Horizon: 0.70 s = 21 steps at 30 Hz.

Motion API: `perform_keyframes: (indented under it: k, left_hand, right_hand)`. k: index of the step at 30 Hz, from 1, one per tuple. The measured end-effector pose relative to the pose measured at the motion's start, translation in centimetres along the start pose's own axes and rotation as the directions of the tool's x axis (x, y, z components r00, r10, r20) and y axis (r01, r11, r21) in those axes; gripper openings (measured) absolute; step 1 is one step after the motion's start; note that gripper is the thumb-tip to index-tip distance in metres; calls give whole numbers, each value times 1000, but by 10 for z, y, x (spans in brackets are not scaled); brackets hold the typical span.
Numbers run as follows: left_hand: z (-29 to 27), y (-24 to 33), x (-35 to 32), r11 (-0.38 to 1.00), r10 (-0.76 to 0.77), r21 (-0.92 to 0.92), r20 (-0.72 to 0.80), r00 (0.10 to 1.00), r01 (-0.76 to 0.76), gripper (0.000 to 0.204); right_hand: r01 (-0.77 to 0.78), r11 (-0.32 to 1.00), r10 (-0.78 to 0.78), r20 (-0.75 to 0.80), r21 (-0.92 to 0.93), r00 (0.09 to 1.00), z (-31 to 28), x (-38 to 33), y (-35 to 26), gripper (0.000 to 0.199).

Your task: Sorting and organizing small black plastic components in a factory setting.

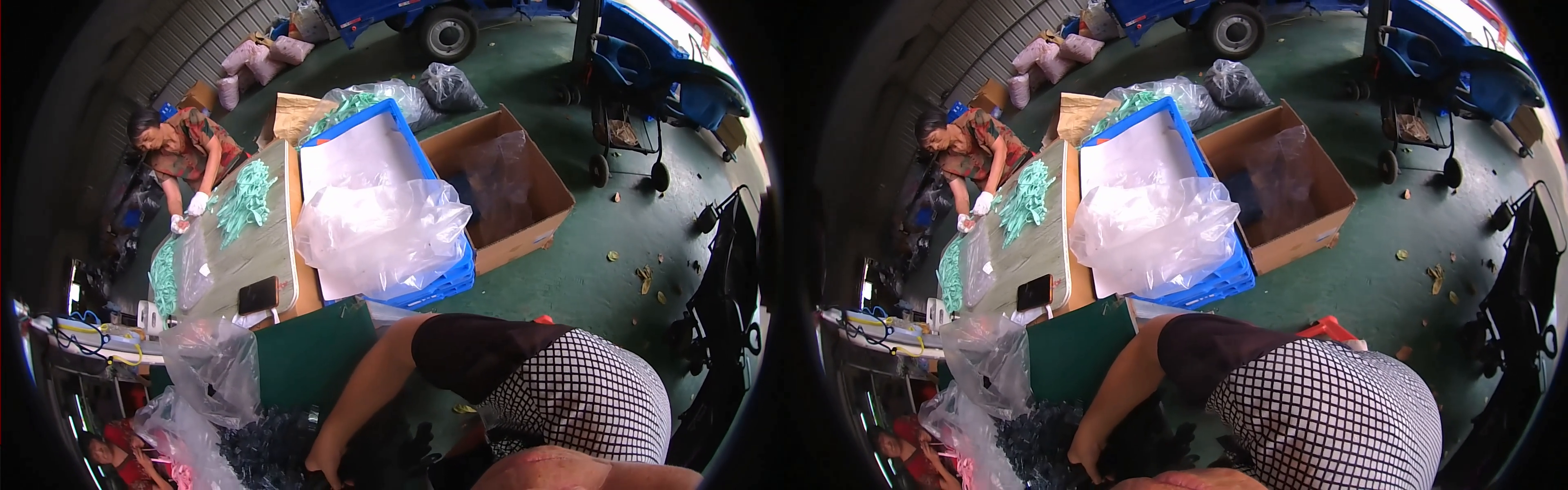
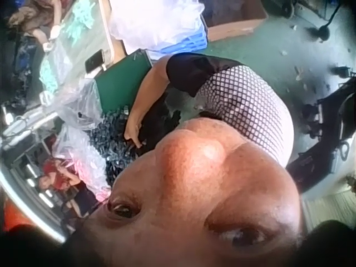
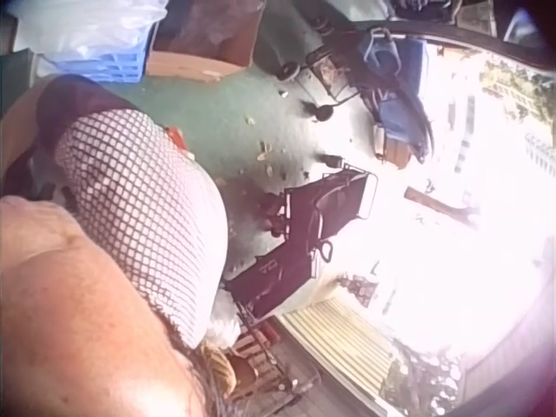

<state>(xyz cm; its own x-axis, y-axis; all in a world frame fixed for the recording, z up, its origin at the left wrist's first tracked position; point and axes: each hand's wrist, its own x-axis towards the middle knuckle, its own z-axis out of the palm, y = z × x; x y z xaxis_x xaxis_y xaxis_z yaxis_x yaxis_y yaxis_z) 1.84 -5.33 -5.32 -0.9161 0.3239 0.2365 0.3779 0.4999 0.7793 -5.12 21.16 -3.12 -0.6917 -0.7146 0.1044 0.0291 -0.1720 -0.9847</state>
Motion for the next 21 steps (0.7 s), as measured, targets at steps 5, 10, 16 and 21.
perform_keyframes:
  k: [5,10,16,21]
  left_hand:
    - [-12,1,-11,999,1,51,-33,999,0,14]
    - [-26,5,-25,997,-63,27,-87,994,65,14]
    - [-5,15,-12,902,-353,-304,-108,930,307,16]
    - [9,55,4,942,-267,-221,-35,963,253,11]
  right_hand:
    - [-93,994,91,33,56,995,0,-5,-5,18]
    - [-24,990,4,142,138,990,4,5,-2,22]
    - [-8,976,-18,120,218,993,2,4,5,22]
    - [-37,983,21,88,182,996,3,-1,0,23]
